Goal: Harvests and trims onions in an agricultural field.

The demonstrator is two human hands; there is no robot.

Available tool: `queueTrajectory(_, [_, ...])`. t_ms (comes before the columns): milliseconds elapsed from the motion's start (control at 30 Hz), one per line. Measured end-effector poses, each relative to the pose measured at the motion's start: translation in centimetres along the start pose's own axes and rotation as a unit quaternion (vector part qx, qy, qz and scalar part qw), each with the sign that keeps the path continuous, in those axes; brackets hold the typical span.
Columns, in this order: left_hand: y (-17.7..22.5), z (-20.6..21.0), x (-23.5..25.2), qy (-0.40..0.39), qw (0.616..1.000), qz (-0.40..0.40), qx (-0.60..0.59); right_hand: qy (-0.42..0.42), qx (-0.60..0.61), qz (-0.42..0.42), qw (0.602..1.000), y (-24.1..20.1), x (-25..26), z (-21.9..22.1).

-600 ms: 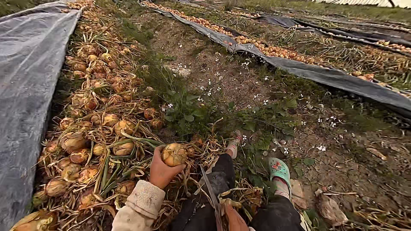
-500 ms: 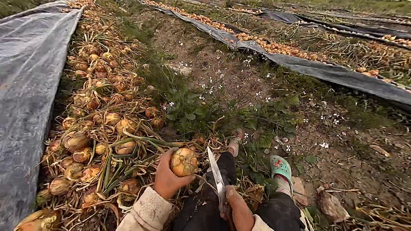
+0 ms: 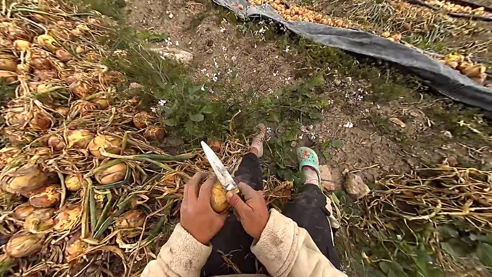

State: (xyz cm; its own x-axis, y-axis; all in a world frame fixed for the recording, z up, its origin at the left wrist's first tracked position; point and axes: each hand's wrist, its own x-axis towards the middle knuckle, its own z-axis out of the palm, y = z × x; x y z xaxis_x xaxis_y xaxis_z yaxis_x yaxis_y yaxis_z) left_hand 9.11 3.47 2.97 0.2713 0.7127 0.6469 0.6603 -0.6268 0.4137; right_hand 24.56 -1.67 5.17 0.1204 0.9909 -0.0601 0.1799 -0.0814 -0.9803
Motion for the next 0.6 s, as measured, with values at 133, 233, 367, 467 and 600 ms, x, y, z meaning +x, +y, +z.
queueTrajectory(133, [-0.4, 1.6, 0.0, 0.032, 0.999, 0.016, 0.024, -0.046, 0.078, 0.138, 0.986, -0.4, 0.2, -0.2])
queueTrajectory(233, [-0.8, 2.2, 0.5, 0.010, 0.998, -0.061, 0.025, -0.106, 0.071, 0.203, 0.971, -0.6, -0.9, -0.1])
queueTrajectory(367, [-5.1, 0.3, 5.2, 0.018, 0.866, -0.459, -0.196, -0.208, 0.010, 0.238, 0.949, 0.2, -3.6, 0.7])
queueTrajectory(467, [-4.2, -1.1, 5.3, 0.128, 0.675, -0.533, -0.494, -0.108, 0.047, 0.241, 0.963, 0.7, -1.5, -1.0])
queueTrajectory(600, [0.4, -1.9, 3.7, 0.077, 0.474, -0.575, -0.662, -0.046, -0.029, 0.125, 0.991, 0.6, 0.3, -1.0])
